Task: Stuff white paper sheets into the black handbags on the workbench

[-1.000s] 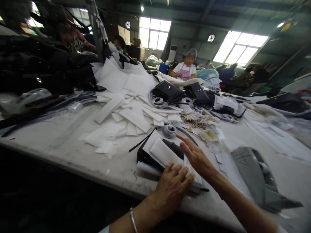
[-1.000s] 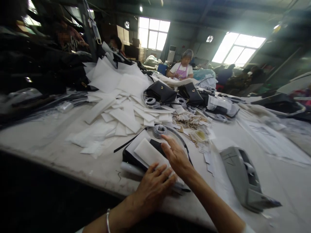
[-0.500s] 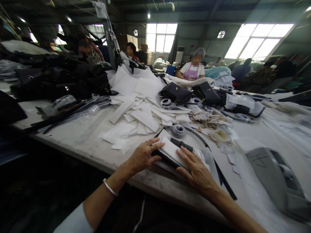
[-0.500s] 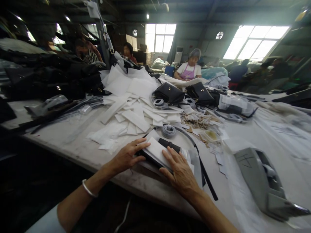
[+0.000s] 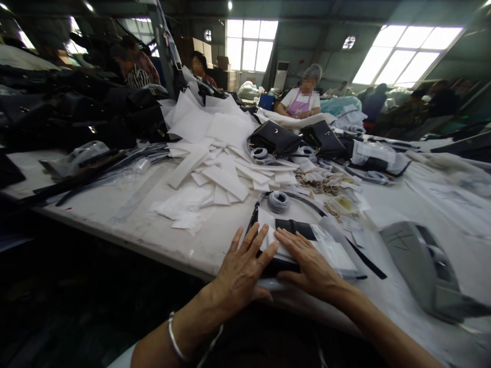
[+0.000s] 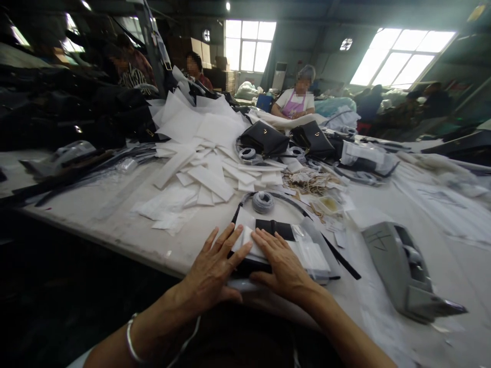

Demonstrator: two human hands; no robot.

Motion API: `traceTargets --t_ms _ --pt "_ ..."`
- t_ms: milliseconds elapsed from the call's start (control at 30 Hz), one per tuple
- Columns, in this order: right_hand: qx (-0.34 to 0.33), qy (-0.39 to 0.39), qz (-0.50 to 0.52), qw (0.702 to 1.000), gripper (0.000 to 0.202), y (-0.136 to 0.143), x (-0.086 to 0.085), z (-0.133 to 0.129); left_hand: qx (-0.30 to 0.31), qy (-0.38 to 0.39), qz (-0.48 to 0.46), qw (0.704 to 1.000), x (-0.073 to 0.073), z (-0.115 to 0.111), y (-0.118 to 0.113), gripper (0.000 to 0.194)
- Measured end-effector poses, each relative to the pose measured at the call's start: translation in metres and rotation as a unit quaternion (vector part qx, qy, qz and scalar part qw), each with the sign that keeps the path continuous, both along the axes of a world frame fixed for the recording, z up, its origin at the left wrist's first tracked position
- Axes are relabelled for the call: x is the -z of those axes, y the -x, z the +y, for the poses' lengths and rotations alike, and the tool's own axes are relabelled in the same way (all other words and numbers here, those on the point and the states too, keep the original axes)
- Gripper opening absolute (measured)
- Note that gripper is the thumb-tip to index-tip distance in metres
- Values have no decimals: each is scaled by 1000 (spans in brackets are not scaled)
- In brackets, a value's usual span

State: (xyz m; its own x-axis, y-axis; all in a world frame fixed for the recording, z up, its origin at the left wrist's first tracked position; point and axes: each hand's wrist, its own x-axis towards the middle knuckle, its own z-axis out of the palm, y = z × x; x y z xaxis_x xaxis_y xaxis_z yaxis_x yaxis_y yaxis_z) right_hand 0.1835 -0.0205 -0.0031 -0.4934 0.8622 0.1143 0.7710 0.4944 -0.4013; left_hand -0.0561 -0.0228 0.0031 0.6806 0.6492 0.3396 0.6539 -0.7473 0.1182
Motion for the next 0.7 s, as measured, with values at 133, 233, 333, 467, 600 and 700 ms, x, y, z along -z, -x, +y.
traceTargets --t_ms 133,233,333,467,600,700 --pt "1 28 2 1000 90 -1 -5 2 -18 -12 21 1000 0 -3 -5 118" --pt "1 40 -2 999 93 -1 -7 3 -39 -28 -2 999 7 -7 -10 95" --pt "-13 37 -10 999 105 -3 -6 3 -32 -75 -21 997 10 -2 -9 65" --pt "-47 -21 -25 998 96 -6 -1 2 30 -89 -22 995 4 13 -1 50" --pt "-67 -99 -46 992 82 0 8 -6 63 -48 -29 996 -1 20 -2 34" --pt "-49 -157 -72 984 69 10 14 -12 23 -37 -28 999 10 17 -7 9"
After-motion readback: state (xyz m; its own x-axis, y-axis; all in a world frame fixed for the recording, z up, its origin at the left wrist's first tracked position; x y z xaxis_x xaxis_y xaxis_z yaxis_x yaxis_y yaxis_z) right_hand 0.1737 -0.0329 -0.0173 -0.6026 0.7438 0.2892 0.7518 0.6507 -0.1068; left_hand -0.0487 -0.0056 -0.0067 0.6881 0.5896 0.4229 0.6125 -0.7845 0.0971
